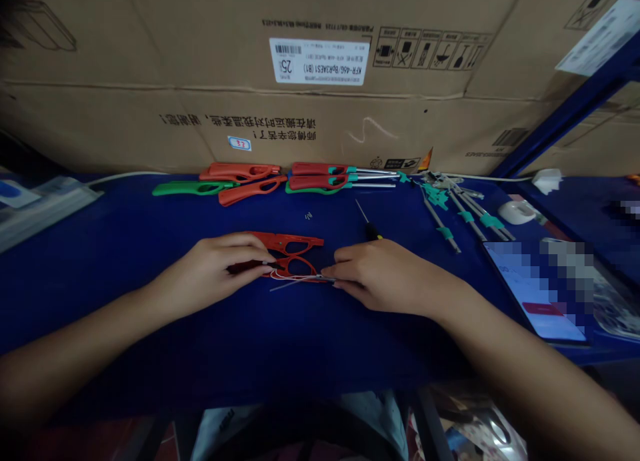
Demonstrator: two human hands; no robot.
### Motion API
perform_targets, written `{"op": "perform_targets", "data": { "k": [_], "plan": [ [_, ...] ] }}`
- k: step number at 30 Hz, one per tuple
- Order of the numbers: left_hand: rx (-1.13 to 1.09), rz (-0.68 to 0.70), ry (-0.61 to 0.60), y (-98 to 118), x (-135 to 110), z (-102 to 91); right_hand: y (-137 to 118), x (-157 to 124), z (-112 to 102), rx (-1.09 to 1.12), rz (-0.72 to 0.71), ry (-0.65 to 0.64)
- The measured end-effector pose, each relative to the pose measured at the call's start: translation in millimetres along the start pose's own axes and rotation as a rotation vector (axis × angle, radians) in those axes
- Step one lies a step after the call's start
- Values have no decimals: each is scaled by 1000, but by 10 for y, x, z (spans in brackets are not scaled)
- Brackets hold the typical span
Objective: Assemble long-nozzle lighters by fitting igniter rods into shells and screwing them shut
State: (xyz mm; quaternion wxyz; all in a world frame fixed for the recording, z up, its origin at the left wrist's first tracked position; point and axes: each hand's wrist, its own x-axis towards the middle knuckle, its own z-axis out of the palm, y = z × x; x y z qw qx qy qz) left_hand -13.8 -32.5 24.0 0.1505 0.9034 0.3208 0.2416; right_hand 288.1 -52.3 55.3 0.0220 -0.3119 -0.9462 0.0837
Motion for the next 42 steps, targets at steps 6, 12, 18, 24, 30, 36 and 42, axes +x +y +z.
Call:
{"op": "perform_targets", "data": {
  "k": [6, 12, 18, 24, 30, 36, 42],
  "plan": [
    [7, 11, 8, -7, -2, 5, -96, 31, 22, -208, -60, -44],
    [12, 33, 14, -11, 12, 15, -270, 100, 58, -373, -56, -106],
    [25, 43, 22, -13, 19, 8, -307, 206, -48, -338, 43, -92],
    [28, 24, 2, 21, 22, 7, -301, 300, 84, 0, 111, 69],
    [82, 30, -22, 60, 9, 8, -193, 324, 291, 234, 1, 175],
    [21, -46, 7, 90, -48, 42, -126, 332, 272, 465, 0, 221],
    [0, -82, 13, 105, -59, 82, -111, 320, 303, 437, -24, 209]
  ]
}}
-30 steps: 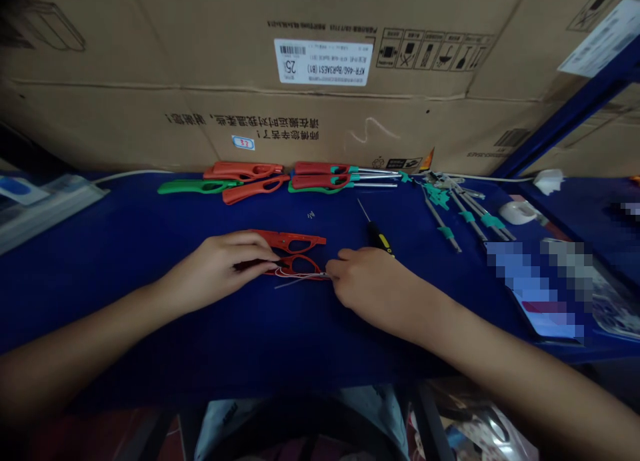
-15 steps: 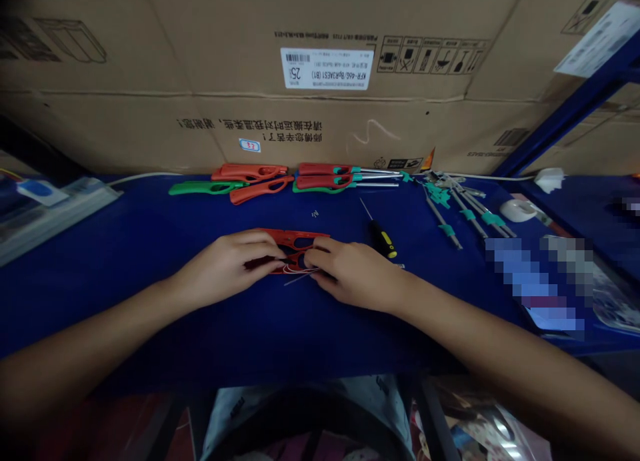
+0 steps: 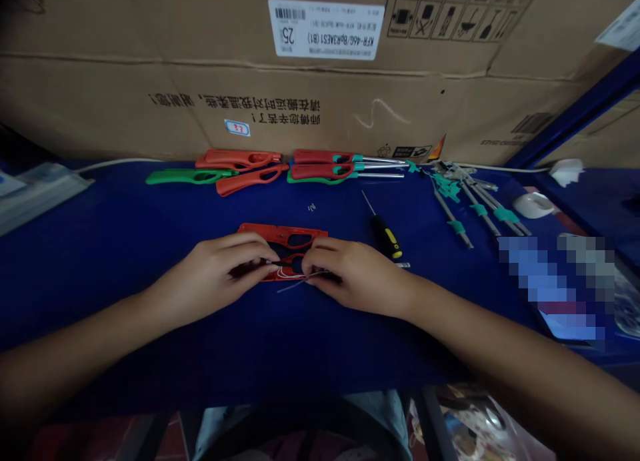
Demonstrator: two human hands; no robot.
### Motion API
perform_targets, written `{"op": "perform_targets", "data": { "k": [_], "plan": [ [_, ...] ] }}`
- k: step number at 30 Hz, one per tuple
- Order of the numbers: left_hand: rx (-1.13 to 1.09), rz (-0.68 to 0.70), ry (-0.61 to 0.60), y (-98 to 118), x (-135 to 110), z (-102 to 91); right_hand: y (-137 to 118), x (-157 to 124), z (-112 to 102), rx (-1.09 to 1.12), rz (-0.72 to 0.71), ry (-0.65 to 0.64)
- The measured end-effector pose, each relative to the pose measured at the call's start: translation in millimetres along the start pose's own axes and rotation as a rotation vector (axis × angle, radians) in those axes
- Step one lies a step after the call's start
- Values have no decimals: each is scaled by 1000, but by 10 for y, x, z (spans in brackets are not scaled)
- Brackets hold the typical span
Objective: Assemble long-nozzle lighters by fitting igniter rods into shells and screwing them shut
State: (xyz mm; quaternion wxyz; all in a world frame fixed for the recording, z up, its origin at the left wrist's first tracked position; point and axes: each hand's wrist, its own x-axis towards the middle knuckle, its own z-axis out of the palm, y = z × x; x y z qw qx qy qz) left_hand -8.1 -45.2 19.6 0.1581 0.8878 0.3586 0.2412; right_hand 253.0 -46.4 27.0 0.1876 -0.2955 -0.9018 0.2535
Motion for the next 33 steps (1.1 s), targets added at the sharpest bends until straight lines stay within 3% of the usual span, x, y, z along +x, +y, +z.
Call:
{"op": "perform_targets", "data": {
  "k": [10, 18, 28, 33],
  "plan": [
    [-30, 17, 61, 5, 5, 42, 1, -30, 14, -111, -9, -18],
    [-76, -3, 44, 22, 16, 45, -24, 6, -5, 24, 89, 88],
    [-179, -40, 169, 41, 29, 110, -22, 33, 26, 81, 147, 112],
    [-197, -57, 172, 18, 39, 146, -36, 34, 17, 72, 155, 105]
  ]
}}
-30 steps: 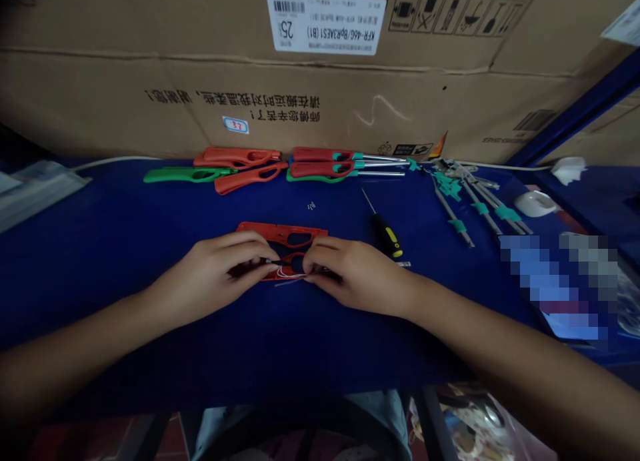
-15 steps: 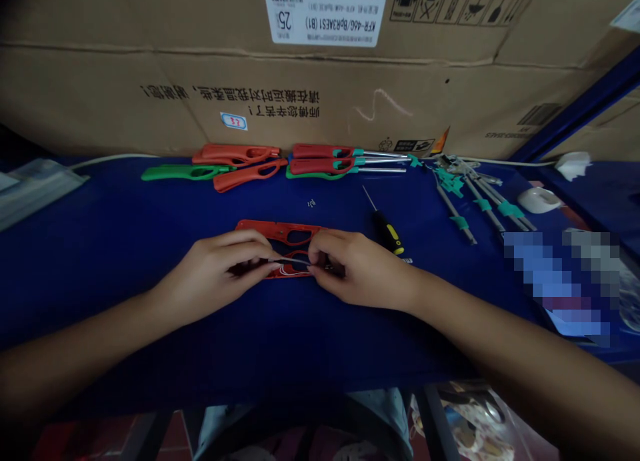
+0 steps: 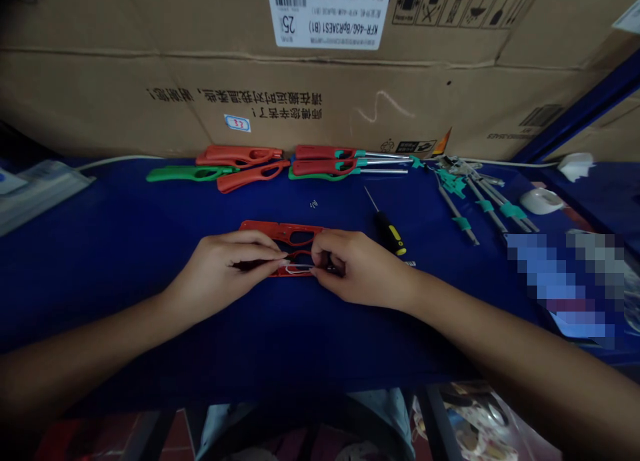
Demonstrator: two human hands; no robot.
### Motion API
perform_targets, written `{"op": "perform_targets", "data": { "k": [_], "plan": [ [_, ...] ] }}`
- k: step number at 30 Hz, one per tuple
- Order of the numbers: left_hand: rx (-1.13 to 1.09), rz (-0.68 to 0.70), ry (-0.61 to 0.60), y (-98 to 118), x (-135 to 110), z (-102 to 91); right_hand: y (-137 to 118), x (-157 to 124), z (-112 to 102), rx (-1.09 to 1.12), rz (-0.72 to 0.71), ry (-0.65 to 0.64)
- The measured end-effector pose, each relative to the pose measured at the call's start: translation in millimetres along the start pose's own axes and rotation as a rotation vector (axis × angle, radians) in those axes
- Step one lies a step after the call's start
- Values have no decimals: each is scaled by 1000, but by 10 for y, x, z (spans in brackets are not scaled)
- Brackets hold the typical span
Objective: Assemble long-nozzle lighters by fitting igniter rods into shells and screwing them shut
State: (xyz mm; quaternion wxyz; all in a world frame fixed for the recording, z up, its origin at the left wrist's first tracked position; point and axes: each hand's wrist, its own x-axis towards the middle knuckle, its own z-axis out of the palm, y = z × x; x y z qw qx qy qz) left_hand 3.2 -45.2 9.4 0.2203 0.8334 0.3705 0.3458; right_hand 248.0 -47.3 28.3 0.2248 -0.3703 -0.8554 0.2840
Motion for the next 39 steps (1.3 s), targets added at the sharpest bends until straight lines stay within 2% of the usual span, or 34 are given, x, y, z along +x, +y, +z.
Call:
{"op": "perform_targets", "data": {
  "k": [4, 8, 13, 21, 31, 35, 39],
  "plan": [
    [103, 81, -67, 5, -8, -26, -12, 1, -1, -13, 1, -2],
    [347, 119, -177, 89, -24, -106, -21, 4, 1, -7, -8, -7],
    [571, 96, -254, 238, -37, -194, -25, 3, 1, -4, 5, -5],
    [651, -26, -451, 285, -157, -320, -14, -1, -6, -4, 1, -4],
    [593, 20, -376, 287, -86, -292, -49, 4, 17, -7, -22, 56],
    [476, 7, -351, 225, -74, -258, -52, -13, 28, -78, -41, 95],
    [437, 26, -295, 205, -72, -204, -25, -40, 63, -179, -52, 74]
  ]
}}
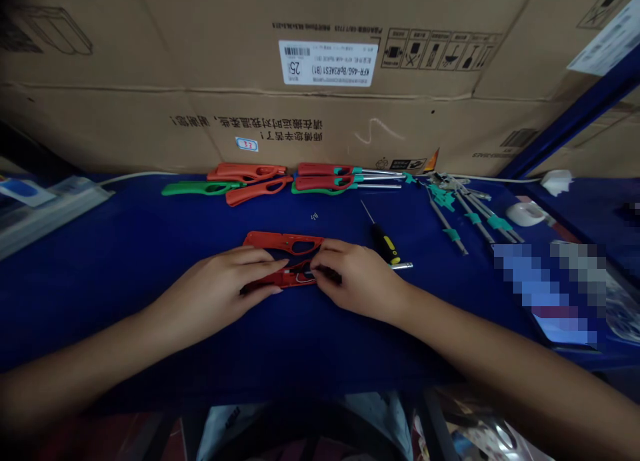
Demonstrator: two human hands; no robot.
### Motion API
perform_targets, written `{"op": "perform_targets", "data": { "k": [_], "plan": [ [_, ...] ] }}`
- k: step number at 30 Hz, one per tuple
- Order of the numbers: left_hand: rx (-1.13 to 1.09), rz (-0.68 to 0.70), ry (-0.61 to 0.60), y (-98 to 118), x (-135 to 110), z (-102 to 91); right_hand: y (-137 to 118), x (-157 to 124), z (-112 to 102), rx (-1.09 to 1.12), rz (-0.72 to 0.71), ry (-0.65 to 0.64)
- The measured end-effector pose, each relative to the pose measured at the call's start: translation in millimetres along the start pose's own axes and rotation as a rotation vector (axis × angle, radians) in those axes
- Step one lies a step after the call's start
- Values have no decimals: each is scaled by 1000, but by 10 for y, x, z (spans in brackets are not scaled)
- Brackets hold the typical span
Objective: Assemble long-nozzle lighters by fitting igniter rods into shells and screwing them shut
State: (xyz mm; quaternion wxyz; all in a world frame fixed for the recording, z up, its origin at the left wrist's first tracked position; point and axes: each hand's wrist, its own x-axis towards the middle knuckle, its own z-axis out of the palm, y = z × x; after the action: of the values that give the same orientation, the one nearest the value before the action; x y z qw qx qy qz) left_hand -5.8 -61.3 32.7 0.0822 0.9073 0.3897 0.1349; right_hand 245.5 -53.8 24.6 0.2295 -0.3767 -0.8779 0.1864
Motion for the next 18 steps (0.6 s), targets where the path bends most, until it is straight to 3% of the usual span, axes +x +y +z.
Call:
{"op": "perform_targets", "data": {
  "k": [9, 18],
  "plan": [
    [-123, -5, 36, -3, 18, 67, 1, 2, 67, 47, 52, 69],
    [-115, -17, -47, 50, 21, 8, 36, 35, -21, 136, 57, 8]
  ]
}}
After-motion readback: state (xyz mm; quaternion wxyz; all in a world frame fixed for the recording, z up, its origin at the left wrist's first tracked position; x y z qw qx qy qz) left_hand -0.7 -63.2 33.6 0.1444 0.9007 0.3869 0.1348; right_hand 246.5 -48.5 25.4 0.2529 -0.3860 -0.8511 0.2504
